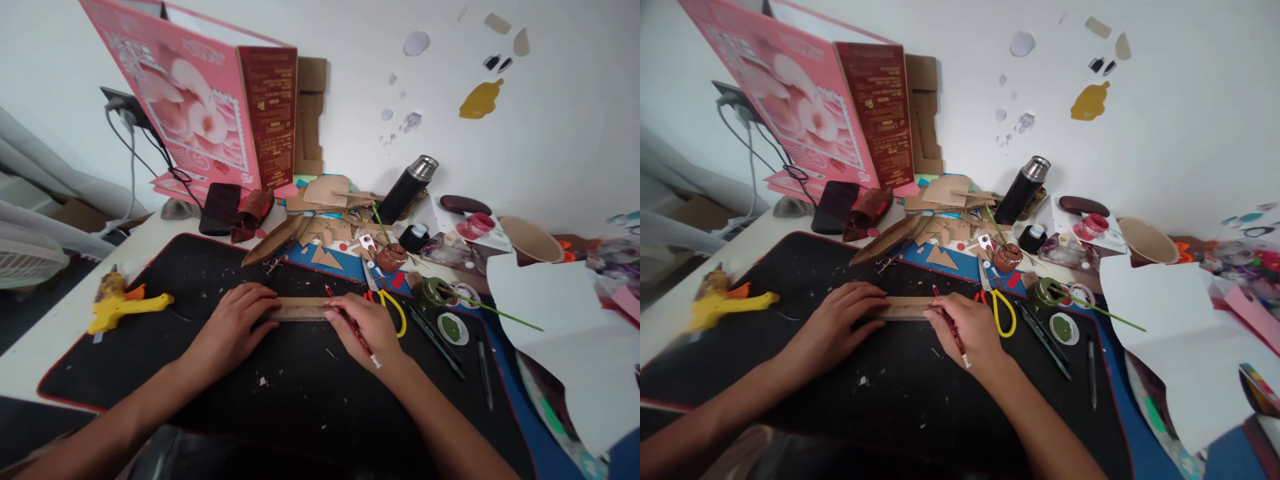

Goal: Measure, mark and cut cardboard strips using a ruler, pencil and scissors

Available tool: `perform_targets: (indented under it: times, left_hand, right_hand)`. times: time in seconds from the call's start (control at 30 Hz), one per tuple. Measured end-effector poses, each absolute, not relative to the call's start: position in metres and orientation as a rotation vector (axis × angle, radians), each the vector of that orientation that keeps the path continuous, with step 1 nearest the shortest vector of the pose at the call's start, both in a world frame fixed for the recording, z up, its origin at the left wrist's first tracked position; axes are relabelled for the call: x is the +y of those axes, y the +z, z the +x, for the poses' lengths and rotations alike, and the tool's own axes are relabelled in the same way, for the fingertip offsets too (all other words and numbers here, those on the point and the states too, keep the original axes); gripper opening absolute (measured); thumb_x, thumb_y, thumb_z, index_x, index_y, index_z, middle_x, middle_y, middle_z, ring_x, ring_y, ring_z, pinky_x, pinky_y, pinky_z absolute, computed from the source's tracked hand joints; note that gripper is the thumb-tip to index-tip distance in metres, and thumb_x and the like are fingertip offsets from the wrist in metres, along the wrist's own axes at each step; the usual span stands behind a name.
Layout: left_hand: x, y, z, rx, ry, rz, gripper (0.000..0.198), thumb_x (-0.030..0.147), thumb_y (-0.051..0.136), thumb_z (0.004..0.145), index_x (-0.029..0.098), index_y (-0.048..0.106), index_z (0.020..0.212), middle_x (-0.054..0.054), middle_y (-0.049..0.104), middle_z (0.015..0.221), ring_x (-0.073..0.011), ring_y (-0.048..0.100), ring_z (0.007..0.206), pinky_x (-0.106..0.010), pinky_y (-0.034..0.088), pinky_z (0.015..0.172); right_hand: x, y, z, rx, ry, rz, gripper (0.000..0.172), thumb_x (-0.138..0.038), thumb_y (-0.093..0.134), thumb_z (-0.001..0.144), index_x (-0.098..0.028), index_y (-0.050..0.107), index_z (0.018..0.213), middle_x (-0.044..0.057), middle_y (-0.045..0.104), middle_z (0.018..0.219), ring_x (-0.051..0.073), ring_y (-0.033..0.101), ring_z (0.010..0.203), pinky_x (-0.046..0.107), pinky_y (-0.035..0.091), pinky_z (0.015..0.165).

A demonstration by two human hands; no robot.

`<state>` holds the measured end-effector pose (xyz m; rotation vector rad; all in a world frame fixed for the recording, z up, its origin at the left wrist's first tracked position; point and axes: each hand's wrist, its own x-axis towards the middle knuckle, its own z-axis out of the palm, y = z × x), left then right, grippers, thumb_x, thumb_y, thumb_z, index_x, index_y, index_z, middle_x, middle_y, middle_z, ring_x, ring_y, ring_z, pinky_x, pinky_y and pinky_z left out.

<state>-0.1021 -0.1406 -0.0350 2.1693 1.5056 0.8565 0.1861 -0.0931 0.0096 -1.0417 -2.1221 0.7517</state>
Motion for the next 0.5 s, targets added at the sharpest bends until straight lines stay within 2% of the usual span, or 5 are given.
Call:
perform_targets:
  times: [0.07,0.2,0.37,0.5]
  left_hand:
    - [-0.141,-0.037,-0.101,1.528,0.853,2.181,0.024,0.037,0.073,0.099,0.028,0.078,0.121,-0.010,0.079,0.127,-0.0353,0.069,0.122,-0.055,0.051,0.110]
    - [-0.150,-0.034,-0.103,1.567,0.916,2.264,0.040,0.043,0.076,0.098,0.026,0.072,0.134,-0.012,0.076,0.138,-0.0358,0.069,0.126,-0.055,0.053,0.110]
    - [-0.176,-0.027,-0.096,1.521,0.897,2.543,0.031,0.025,0.063,0.107,0.021,0.069,0.138,-0.011,0.075,0.143,-0.0295,0.068,0.132,-0.047,0.054,0.111]
    - [-0.189,-0.030,-0.086,1.522,0.700,2.719,0.034,0.028,0.052,0.113,0.016,0.070,0.138,-0.013,0.073,0.147,-0.0291,0.068,0.135,-0.047,0.053,0.113]
  right_hand:
    - [-0.092,0.006,0.183,-2.274,0.637,-1.011,0.021,-0.037,0.064,0.109,-0.027,0.083,0.113,0.008,0.084,0.099,0.025,0.081,0.086,0.035,0.062,0.077]
    - [-0.090,-0.001,0.179,-2.458,0.506,-0.918,0.024,-0.039,0.065,0.110,-0.023,0.080,0.119,0.012,0.084,0.107,0.028,0.080,0.094,0.040,0.063,0.085]
    - [-0.089,-0.006,0.179,-2.483,0.421,-0.860,0.023,-0.037,0.068,0.109,-0.018,0.077,0.119,0.012,0.083,0.107,0.029,0.077,0.094,0.041,0.064,0.081]
    - [-0.091,-0.008,0.180,-2.461,0.427,-0.853,0.019,-0.033,0.071,0.107,-0.018,0.076,0.118,0.010,0.083,0.107,0.028,0.075,0.094,0.041,0.064,0.082]
